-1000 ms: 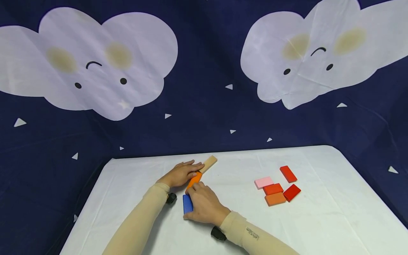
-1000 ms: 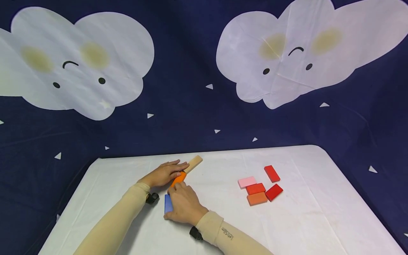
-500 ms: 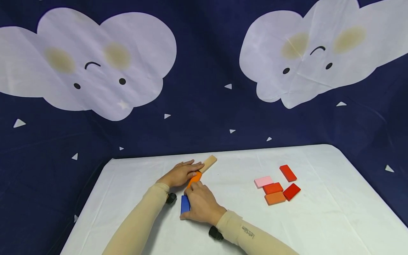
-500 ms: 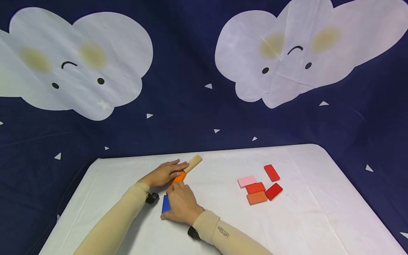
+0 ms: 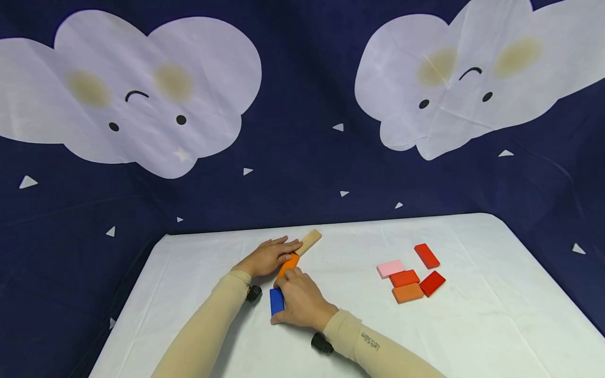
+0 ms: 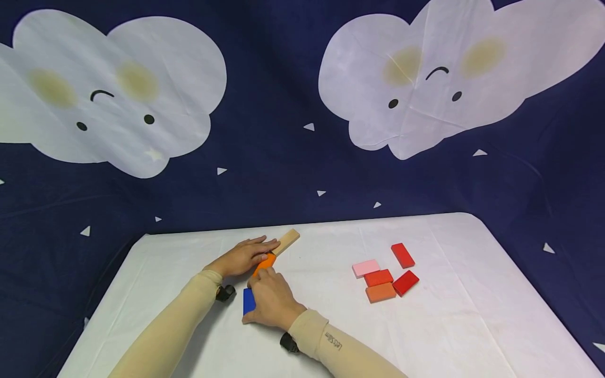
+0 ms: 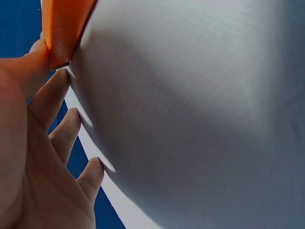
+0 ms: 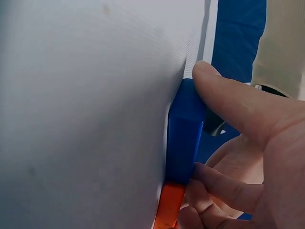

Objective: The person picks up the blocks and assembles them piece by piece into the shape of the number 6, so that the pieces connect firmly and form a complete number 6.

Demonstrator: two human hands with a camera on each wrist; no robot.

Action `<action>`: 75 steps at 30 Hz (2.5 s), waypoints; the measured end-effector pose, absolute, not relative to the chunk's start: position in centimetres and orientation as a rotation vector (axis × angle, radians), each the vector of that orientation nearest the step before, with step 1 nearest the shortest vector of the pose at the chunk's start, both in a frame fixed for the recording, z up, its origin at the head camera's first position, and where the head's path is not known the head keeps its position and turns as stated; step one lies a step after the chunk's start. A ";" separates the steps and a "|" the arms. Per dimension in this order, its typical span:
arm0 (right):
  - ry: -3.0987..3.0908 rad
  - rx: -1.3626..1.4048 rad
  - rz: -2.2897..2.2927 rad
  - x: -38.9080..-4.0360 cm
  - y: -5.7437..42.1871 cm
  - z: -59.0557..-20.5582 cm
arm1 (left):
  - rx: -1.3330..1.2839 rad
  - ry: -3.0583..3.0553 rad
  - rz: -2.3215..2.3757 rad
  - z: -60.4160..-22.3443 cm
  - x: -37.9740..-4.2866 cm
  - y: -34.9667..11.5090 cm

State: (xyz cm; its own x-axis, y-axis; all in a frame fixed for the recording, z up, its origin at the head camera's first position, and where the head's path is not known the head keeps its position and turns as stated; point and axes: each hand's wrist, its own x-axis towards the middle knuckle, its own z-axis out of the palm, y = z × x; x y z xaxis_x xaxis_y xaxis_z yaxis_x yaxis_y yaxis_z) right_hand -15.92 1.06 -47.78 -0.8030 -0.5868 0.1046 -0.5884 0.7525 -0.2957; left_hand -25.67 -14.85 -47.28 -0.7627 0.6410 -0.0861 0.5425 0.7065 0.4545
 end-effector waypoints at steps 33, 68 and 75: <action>-2.962 0.919 0.497 -15.6 0.9 -47.7 | 0.932 2.674 0.598 -47.1 -25.6 -14.7; -2.823 0.785 0.939 -14.8 6.8 -45.2 | 0.885 2.689 0.580 -47.1 -25.7 -14.6; -2.766 0.616 0.980 -14.6 11.0 -44.3 | 0.841 2.688 0.569 -47.0 -25.6 -14.5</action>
State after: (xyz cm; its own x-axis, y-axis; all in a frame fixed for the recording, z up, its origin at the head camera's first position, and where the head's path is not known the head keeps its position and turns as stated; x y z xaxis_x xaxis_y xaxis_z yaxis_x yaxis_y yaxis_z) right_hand -14.55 11.04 -44.26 -0.9057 -0.3303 0.2655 -0.4238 0.7034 -0.5706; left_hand -25.57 -14.54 -47.01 -0.7961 0.5901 -0.1339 0.4852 0.7547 0.4416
